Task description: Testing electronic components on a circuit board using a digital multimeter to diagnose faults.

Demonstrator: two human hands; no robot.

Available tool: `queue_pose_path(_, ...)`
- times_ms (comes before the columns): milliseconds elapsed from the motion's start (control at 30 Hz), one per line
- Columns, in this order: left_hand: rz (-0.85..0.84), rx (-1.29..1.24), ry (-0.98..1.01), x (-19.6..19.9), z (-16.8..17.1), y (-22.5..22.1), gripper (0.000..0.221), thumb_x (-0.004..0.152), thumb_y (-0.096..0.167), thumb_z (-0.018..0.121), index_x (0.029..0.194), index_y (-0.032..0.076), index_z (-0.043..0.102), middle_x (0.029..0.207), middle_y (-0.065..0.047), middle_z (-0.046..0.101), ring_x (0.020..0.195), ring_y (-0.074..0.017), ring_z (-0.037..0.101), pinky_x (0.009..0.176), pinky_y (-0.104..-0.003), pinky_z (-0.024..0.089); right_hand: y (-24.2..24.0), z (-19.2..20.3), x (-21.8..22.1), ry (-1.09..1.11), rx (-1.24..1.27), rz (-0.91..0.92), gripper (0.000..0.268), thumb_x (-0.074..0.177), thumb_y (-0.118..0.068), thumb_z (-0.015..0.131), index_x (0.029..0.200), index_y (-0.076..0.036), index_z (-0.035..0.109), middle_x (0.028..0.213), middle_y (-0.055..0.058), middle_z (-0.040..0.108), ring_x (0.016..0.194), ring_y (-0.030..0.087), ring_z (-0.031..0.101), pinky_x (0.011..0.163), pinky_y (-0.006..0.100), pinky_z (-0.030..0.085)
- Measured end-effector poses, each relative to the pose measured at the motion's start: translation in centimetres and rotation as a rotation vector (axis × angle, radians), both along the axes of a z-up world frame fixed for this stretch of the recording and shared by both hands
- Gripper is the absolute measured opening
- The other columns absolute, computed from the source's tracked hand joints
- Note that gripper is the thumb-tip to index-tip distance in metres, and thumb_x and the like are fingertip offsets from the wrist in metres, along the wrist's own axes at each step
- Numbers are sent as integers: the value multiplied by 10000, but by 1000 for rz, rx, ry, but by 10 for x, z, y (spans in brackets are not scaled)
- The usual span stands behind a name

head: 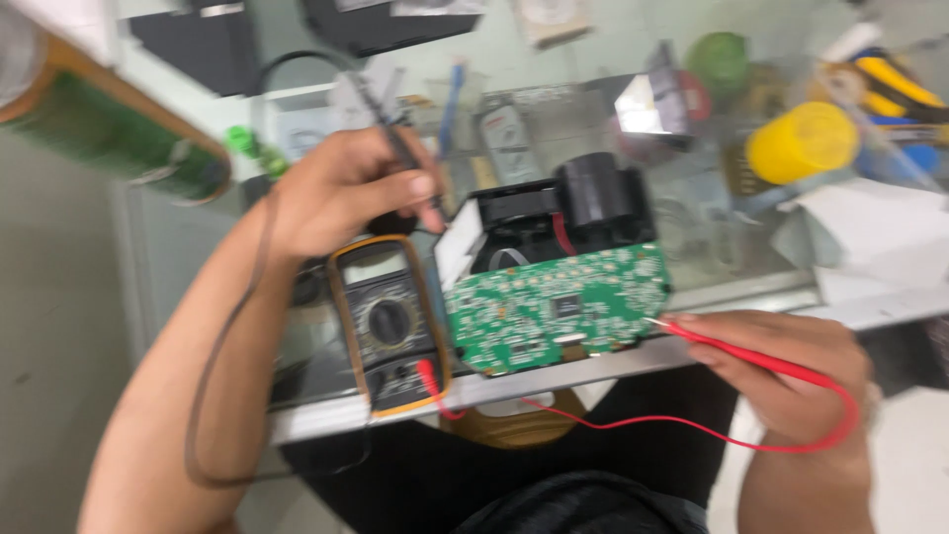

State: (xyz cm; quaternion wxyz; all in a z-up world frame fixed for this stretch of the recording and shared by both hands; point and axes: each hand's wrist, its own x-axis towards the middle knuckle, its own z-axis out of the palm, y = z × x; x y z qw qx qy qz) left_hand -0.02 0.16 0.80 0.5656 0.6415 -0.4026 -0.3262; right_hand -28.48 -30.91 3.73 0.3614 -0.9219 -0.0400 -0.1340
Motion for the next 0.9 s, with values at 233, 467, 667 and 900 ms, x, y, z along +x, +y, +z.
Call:
queue_pose_path(233, -5, -75, 23, -1, 1, -1, 210, 1037, 291, 593, 1042, 83, 625, 851, -53, 768, 793, -80, 691, 705, -213, 504, -51, -69, -33, 230, 187, -47, 302, 893, 19, 634, 1185, 41, 708, 1215, 180, 752, 1130, 219, 746, 1089, 293, 558)
queue_pose_path(467, -31, -118, 67, -5, 7, 1, 189, 1019, 331, 598, 1028, 142, 616, 848, -47, 785, 845, -82, 754, 701, -215, 498, -120, -160, -59, 414, 456, -121, 426, 990, 77, 433, 1405, 138, 509, 1405, 339, 597, 1297, 474, 614, 1235, 487, 454)
queue_pose_path(667, -41, -134, 71, -4, 4, 0, 204, 1020, 335, 597, 1030, 133, 615, 848, -59, 782, 842, -91, 750, 700, -220, 493, -111, -148, -56, 407, 472, -98, 431, 1001, 8, 424, 1412, 110, 507, 1411, 335, 602, 1319, 464, 616, 1229, 462, 459)
queue_pose_path(900, -65, -136, 43, -1, 1, -3, 189, 1035, 310, 593, 1040, 122, 609, 842, -41, 768, 830, -86, 762, 679, -197, 498, -83, -122, -52, 321, 560, -111, 366, 969, 81, 474, 1319, 122, 571, 1368, 306, 643, 1281, 408, 667, 1235, 419, 493)
